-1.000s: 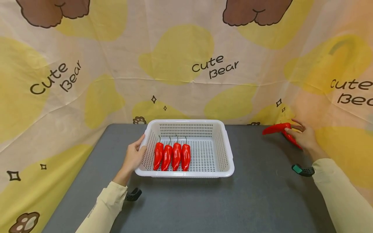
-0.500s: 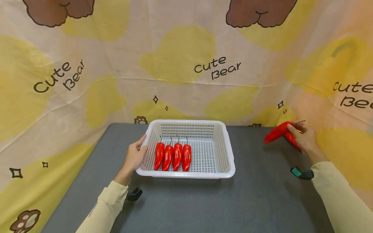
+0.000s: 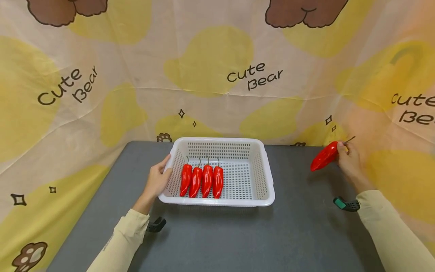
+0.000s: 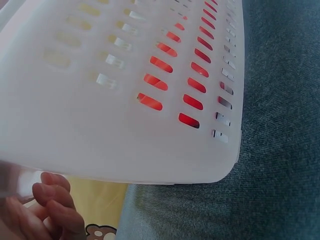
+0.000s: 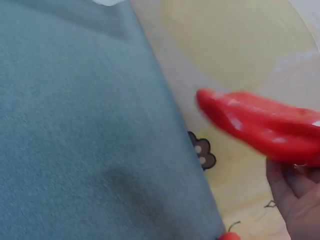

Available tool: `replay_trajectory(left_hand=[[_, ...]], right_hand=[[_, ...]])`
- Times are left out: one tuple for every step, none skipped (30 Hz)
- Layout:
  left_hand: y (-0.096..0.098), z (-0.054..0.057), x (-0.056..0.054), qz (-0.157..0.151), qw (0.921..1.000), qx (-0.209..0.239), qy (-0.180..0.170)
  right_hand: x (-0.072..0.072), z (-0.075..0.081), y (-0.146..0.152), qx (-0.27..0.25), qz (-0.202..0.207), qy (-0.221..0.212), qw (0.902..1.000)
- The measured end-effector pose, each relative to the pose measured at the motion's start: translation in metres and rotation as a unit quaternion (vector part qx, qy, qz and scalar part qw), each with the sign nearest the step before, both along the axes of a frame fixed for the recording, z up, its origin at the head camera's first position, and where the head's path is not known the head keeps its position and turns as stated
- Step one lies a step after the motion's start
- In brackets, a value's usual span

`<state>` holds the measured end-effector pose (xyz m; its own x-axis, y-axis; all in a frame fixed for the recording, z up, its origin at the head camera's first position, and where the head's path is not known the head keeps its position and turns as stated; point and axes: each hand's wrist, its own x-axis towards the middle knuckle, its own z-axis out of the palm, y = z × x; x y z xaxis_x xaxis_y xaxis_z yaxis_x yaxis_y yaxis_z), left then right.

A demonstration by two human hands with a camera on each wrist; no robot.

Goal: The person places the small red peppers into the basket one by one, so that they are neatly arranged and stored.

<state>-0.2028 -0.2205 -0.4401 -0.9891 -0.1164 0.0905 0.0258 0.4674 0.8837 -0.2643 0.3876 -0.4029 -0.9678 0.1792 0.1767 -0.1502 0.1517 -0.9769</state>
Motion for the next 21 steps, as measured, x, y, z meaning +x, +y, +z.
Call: replay_trajectory(left_hand=[[0.000,0.000,0.000,-0.001,1.0000,0.002,0.000],[0.000,0.000,0.000,-0.001,1.0000,0.004,-0.001],[0.000,0.000,0.000,-0.002,1.0000,0.005,-0.001],[0.000,0.000,0.000,-0.003,1.0000,0.007,-0.001],[0.000,0.000,-0.001,-0.004,1.0000,0.008,-0.002],[0.000,0.000,-0.001,-0.004,0.9999,0.010,-0.002],[0.000,0.000,-0.001,-0.006,0.9999,0.011,-0.002],[0.000,0.000,-0.001,-0.006,0.9999,0.011,-0.002],[0.000,0.001,-0.001,-0.006,0.9999,0.011,-0.003],[0.000,0.001,-0.001,-0.007,0.9999,0.011,-0.004],[0.000,0.001,-0.001,-0.007,0.9999,0.010,-0.006],[0.000,0.002,-0.001,-0.006,0.9999,0.010,-0.007],[0.000,0.002,-0.001,-0.006,0.9999,0.009,-0.007],[0.000,0.002,0.000,-0.005,0.9999,0.008,-0.008],[0.000,0.002,0.000,-0.004,0.9999,0.009,-0.008],[0.000,0.002,0.000,-0.004,0.9999,0.008,-0.008],[0.000,0.002,0.000,-0.003,0.9999,0.008,-0.008],[0.000,0.002,0.000,-0.003,0.9999,0.007,-0.008],[0.000,0.002,0.000,-0.002,0.9999,0.006,-0.008],[0.000,0.002,0.000,-0.002,0.9999,0.005,-0.009],[0.000,0.002,0.000,-0.001,1.0000,0.004,-0.009]], right_hand=[[0.000,0.000,-0.002,0.013,-0.007,-0.001,0.9999],[0.000,0.000,-0.004,0.016,-0.010,-0.007,0.9998],[0.001,0.001,-0.006,0.017,-0.011,-0.012,0.9997],[0.001,0.001,-0.008,0.014,-0.011,-0.019,0.9997],[0.002,0.002,-0.009,0.005,-0.008,-0.026,0.9996],[0.002,0.002,-0.011,-0.015,0.000,-0.029,0.9995],[0.003,0.003,-0.013,-0.033,0.008,-0.033,0.9989],[0.004,0.005,-0.015,-0.038,0.009,-0.032,0.9987],[0.004,0.006,-0.017,-0.038,0.010,-0.028,0.9988],[0.004,0.007,-0.019,-0.038,0.012,-0.025,0.9989],[0.004,0.008,-0.020,-0.034,0.017,-0.021,0.9991],[0.004,0.008,-0.022,-0.025,0.022,-0.019,0.9993],[0.003,0.010,-0.024,-0.003,0.029,-0.024,0.9993],[0.002,0.010,-0.025,0.012,0.039,-0.031,0.9987],[0.001,0.011,-0.026,0.035,0.049,-0.045,0.9972],[-0.001,0.012,-0.028,0.055,0.059,-0.061,0.9949],[-0.002,0.014,-0.029,0.078,0.067,-0.076,0.9918],[-0.002,0.016,-0.031,0.102,0.075,-0.092,0.9878],[-0.003,0.017,-0.033,0.121,0.082,-0.105,0.9836],[-0.003,0.019,-0.035,0.125,0.090,-0.118,0.9811],[-0.003,0.020,-0.036,0.131,0.095,-0.127,0.9787]])
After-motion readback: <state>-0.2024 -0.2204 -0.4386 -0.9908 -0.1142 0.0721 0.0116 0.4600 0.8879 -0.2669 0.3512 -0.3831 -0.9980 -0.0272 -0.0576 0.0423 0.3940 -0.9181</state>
